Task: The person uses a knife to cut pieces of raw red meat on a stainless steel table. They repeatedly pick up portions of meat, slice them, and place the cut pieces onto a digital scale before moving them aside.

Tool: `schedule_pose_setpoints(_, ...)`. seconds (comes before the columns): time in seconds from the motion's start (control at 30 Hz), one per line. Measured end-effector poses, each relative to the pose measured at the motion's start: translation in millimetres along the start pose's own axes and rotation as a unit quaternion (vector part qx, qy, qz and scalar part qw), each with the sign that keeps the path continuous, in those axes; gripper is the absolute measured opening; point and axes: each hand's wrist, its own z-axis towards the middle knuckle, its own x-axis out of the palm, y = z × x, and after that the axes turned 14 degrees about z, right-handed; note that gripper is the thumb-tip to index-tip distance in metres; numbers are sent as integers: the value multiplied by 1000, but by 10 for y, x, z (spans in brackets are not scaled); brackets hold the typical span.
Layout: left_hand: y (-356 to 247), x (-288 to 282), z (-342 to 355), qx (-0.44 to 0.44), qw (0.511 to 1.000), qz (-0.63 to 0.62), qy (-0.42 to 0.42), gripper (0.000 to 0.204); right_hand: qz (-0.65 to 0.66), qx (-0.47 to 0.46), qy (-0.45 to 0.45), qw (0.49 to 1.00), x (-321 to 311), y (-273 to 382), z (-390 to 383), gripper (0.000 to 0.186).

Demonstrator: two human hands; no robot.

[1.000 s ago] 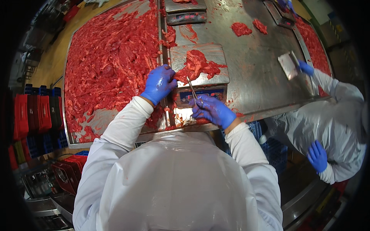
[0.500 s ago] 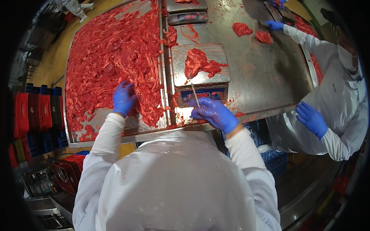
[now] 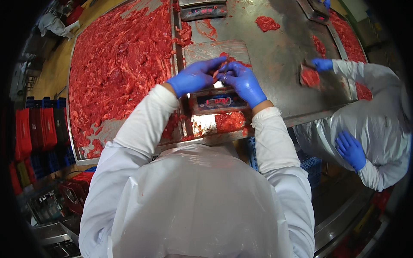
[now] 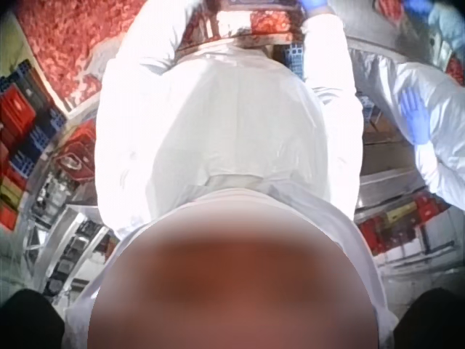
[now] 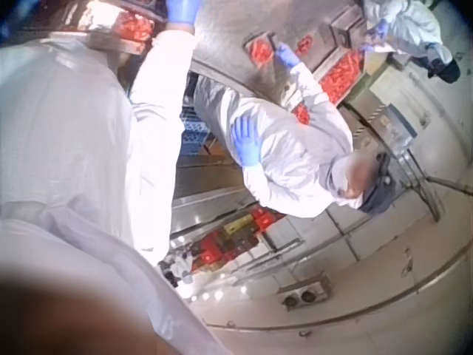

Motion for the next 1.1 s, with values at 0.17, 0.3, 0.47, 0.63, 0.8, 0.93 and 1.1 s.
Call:
schedule_pose_setpoints(0.17,171,-449,-1150,-229,940,243,-64,29,-133,88,230,960,109,-102,-564,18)
schedule_pose_setpoints(0.3,511,251,-1937,-269,919,288,1,27,-259,224,353,871,509,-481,-753,23)
schedule_pose_setpoints(0.47,447,128,-1927,-248,929,264,-75,25,-179,153,251,939,596,-581,-646,20)
schedule_pose_setpoints(0.63,407,93,-1773,-231,920,313,-51,28,-30,156,113,981,331,-523,-755,19)
schedule_pose_setpoints(0.8,806,299,-1898,-228,915,333,14,18,90,357,246,896,498,-407,-974,19)
schedule_pose_setpoints(0.93,494,-62,-1760,-278,938,207,28,10,-3,292,236,927,631,-1183,-736,19)
schedule_pose_setpoints(1.1,-53,-507,-1451,-206,965,-162,16,13,249,210,141,935,740,-632,-702,21)
